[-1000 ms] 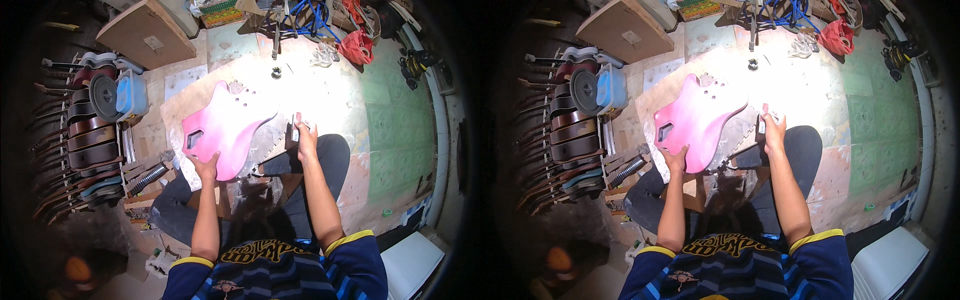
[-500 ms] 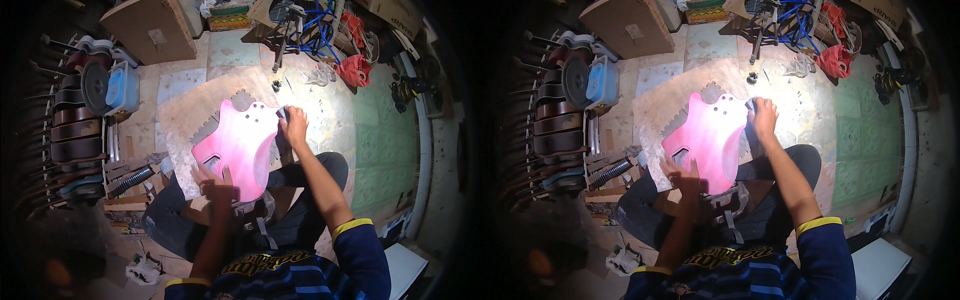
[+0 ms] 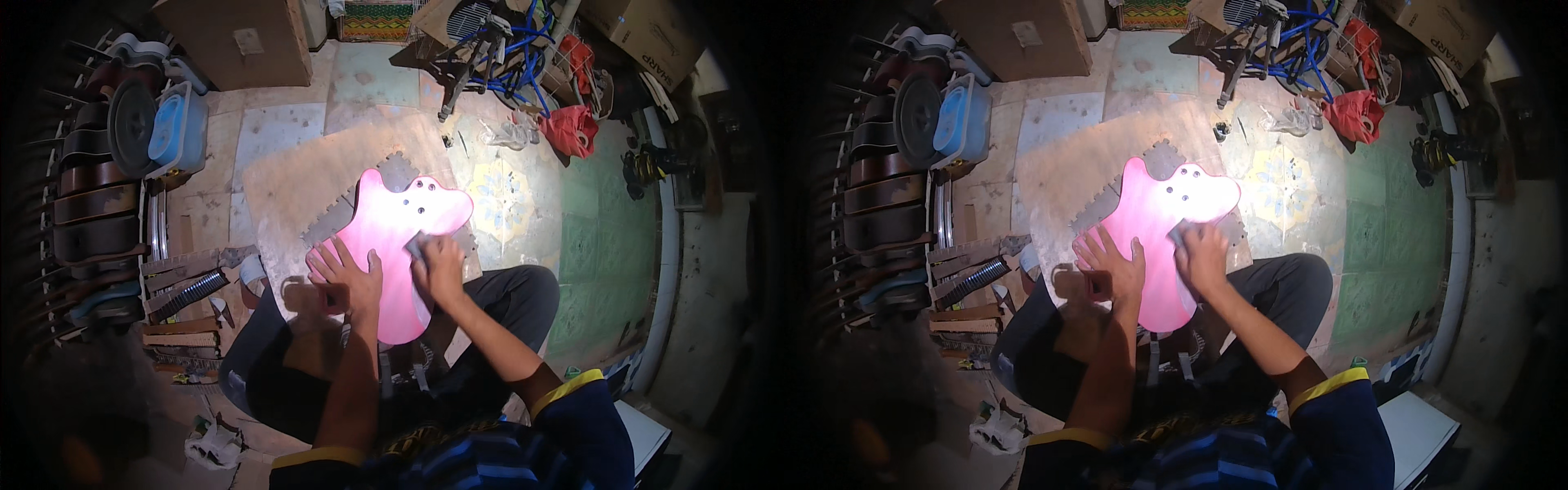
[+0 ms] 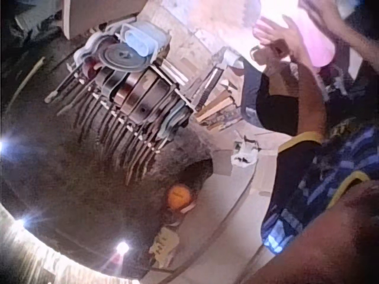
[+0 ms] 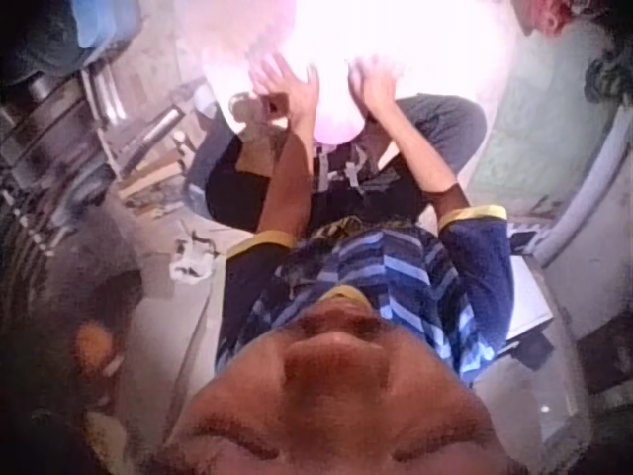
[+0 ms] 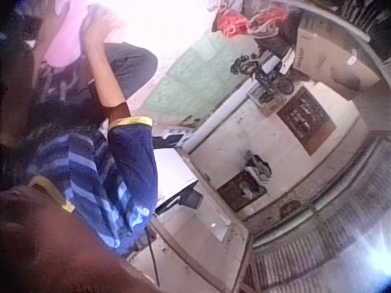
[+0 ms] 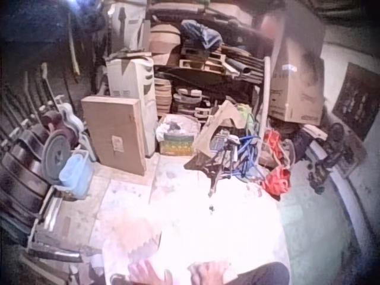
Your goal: The person sands the surface and edges of a pink guitar body using a block of sandpaper while holding it on a workbench.
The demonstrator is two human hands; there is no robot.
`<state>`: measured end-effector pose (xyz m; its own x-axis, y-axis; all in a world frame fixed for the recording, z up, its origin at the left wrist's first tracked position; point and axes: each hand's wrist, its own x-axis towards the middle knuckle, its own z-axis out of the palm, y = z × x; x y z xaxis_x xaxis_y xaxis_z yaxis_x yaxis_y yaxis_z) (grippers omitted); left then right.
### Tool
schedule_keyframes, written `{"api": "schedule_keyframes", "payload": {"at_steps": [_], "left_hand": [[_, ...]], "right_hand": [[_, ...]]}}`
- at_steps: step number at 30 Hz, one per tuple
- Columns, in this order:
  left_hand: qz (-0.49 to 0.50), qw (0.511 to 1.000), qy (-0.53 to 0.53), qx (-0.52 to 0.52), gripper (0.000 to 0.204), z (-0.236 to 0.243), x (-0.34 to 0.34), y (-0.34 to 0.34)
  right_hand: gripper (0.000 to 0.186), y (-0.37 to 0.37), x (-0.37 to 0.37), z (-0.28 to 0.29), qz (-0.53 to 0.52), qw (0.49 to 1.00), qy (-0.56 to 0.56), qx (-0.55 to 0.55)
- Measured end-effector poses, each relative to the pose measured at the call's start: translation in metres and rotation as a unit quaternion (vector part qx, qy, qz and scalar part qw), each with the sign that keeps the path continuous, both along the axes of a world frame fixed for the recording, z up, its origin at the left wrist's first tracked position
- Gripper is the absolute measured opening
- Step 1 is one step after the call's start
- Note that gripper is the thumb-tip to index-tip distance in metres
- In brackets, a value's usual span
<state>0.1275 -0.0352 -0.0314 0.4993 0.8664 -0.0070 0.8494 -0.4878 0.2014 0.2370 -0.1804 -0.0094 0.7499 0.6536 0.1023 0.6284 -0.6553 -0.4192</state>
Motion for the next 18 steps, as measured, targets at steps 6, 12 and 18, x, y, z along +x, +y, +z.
{"api": "schedule_keyframes", "payload": {"at_steps": [6,12,18], "left_hand": [[-0.009,1.0,-0.011,-0.006,0.086,0.005,0.002,-0.002],[-0.021,0.999,-0.025,0.039,0.082,0.006,0.001,0.0],[-0.02,0.999,0.003,0.04,0.08,0.01,0.004,-0.001]], "right_hand": [[0.033,-0.012,0.117,0.009,-0.184,0.98,-0.068,0.037],[0.039,0.006,0.012,0.02,0.037,0.999,0.02,0.003],[0.04,0.002,0.085,-0.003,-0.155,0.987,-0.043,-0.014]]}}
